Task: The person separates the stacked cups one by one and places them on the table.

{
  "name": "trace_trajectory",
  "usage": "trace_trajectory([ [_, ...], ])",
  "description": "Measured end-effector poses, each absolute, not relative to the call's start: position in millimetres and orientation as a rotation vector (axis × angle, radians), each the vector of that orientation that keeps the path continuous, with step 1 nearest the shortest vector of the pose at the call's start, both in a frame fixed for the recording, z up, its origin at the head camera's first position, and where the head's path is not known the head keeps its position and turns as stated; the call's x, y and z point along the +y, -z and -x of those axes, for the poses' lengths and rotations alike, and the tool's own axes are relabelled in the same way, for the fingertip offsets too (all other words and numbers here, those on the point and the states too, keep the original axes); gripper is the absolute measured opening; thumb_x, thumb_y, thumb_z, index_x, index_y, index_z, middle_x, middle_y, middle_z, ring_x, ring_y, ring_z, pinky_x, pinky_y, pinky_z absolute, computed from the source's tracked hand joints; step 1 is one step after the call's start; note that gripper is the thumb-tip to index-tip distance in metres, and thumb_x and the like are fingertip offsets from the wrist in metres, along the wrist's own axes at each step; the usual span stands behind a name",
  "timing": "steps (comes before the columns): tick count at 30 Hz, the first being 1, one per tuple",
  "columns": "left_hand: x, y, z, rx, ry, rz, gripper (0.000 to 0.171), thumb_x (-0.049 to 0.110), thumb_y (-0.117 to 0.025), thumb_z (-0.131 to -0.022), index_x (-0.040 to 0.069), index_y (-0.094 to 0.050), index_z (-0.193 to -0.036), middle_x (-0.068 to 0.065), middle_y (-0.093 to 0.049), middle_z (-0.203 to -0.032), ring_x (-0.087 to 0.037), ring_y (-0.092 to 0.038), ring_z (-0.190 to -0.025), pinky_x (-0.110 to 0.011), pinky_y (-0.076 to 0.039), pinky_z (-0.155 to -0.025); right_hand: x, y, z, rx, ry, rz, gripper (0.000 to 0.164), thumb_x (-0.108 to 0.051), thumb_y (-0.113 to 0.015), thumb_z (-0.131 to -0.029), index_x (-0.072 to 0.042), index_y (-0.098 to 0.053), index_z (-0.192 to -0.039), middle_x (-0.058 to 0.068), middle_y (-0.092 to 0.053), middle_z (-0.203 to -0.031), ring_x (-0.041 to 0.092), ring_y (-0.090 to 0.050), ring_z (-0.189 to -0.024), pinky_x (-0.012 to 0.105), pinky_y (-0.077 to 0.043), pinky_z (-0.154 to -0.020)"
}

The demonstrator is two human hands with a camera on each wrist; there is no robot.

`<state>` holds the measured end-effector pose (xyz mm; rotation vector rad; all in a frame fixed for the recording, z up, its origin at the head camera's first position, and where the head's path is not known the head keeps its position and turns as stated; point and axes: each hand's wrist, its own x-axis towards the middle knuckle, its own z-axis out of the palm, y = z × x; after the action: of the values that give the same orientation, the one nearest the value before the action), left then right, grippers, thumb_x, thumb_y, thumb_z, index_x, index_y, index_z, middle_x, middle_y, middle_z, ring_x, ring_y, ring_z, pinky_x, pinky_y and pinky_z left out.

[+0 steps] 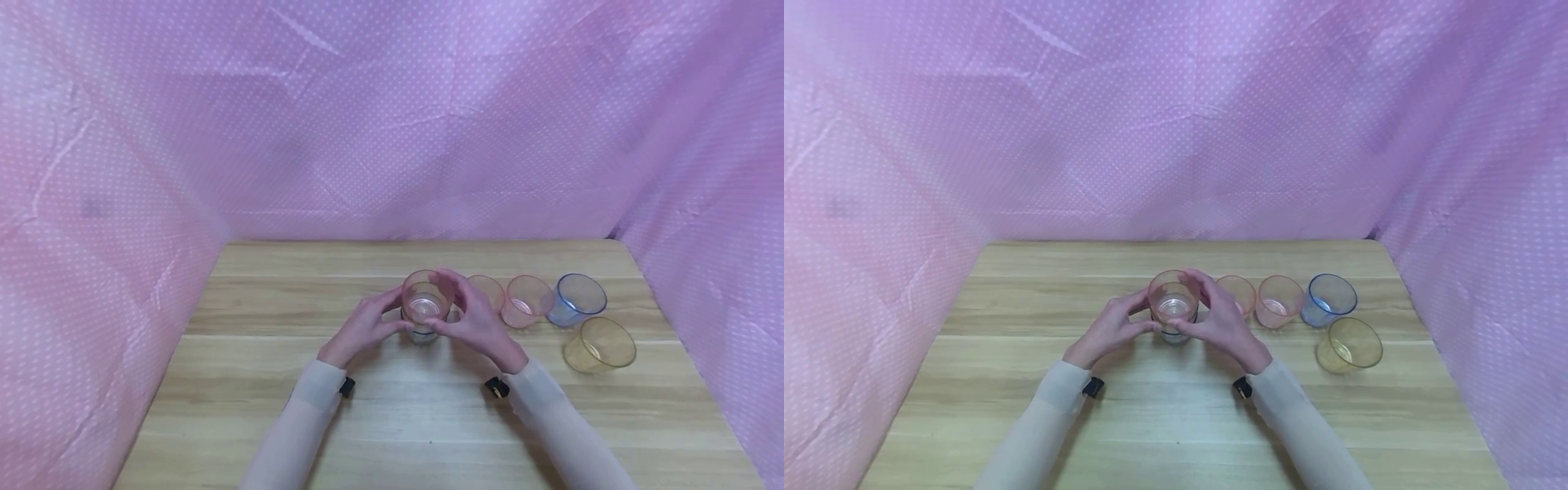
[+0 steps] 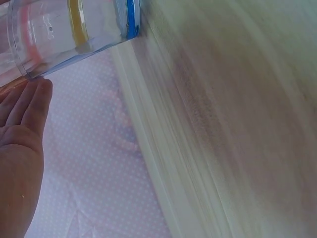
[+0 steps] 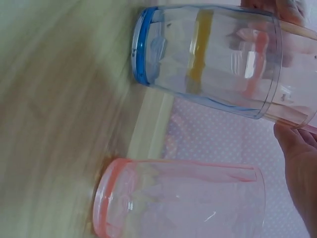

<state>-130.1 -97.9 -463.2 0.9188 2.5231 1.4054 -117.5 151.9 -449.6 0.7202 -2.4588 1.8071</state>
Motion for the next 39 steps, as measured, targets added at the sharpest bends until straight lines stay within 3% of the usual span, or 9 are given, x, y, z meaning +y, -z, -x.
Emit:
trace_trajectory([
  [3, -96.7, 462.6, 130.4, 2.499, -1.41, -0.873, 0.074, 0.021, -0.081, -0.091, 0.013, -0.046, -0.156, -0.011, -0.06, -0.147, -0.029, -0.062, -0.129, -0.049, -0.04, -0.12, 152.9, 448.3, 118.8, -2.489, -1.822, -0.704, 0.09, -0.013, -0.09, -0.08, -0.001, -0.04, -0.153, 0.016, -0.056, -0.148, 0.03, -0.051, -0.139, 0.041, -0.041, -0.119],
  [6, -95.6, 462.6, 132.0, 2.391, -1.474, -0.812, 0.074, 0.016, -0.081, -0.091, 0.01, -0.043, -0.155, -0.014, -0.055, -0.151, -0.029, -0.055, -0.136, -0.037, -0.047, -0.115, 153.4, 446.5, 120.4, -2.538, -1.773, -0.701, 0.09, -0.019, -0.091, -0.079, -0.004, -0.042, -0.153, 0.012, -0.058, -0.146, 0.03, -0.053, -0.136, 0.048, -0.043, -0.118],
  [9, -95.2, 463.8, 134.0, 2.28, -1.525, -0.757, 0.076, 0.013, -0.081, -0.09, 0.009, -0.04, -0.155, -0.014, -0.05, -0.155, -0.028, -0.051, -0.141, -0.034, -0.045, -0.116, 153.5, 445.9, 121.5, -2.554, -1.766, -0.703, 0.088, -0.019, -0.092, -0.078, -0.008, -0.044, -0.151, 0.01, -0.059, -0.143, 0.029, -0.054, -0.133, 0.051, -0.045, -0.116],
  [17, -92.0, 467.1, 140.8, 2.261, -1.478, -0.776, 0.092, 0.019, -0.088, -0.084, 0.017, -0.037, -0.16, -0.007, -0.054, -0.153, -0.026, -0.052, -0.139, -0.039, -0.043, -0.119, 152.7, 443.8, 121.8, -2.535, -1.824, -0.711, 0.089, -0.016, -0.093, -0.077, -0.007, -0.044, -0.151, 0.009, -0.06, -0.145, 0.027, -0.055, -0.135, 0.049, -0.044, -0.117],
  [23, -90.5, 468.7, 140.3, 2.272, -1.474, -0.829, 0.086, 0.014, -0.084, -0.088, 0.015, -0.036, -0.159, -0.01, -0.056, -0.15, -0.029, -0.053, -0.138, -0.042, -0.042, -0.119, 152.7, 445.0, 121.1, -2.531, -1.806, -0.729, 0.088, -0.017, -0.093, -0.078, -0.008, -0.045, -0.151, 0.008, -0.059, -0.147, 0.026, -0.054, -0.137, 0.049, -0.045, -0.116],
  [30, -90.9, 471.7, 140.0, 2.28, -1.481, -0.879, 0.088, 0.018, -0.084, -0.089, 0.02, -0.034, -0.16, -0.008, -0.058, -0.148, -0.027, -0.052, -0.139, -0.042, -0.041, -0.12, 152.5, 444.9, 119.2, -2.531, -1.757, -0.734, 0.091, -0.019, -0.095, -0.076, -0.008, -0.044, -0.151, 0.006, -0.059, -0.148, 0.023, -0.051, -0.139, 0.046, -0.043, -0.118],
  [39, -91.2, 470.3, 138.5, 2.304, -1.474, -0.797, 0.086, 0.022, -0.087, -0.086, 0.017, -0.04, -0.158, -0.007, -0.059, -0.147, -0.028, -0.054, -0.138, -0.041, -0.044, -0.117, 157.0, 439.3, 117.2, -2.583, -1.685, -0.661, 0.093, -0.023, -0.095, -0.076, -0.01, -0.044, -0.153, 0.006, -0.056, -0.151, 0.026, -0.045, -0.144, 0.055, -0.035, -0.122],
])
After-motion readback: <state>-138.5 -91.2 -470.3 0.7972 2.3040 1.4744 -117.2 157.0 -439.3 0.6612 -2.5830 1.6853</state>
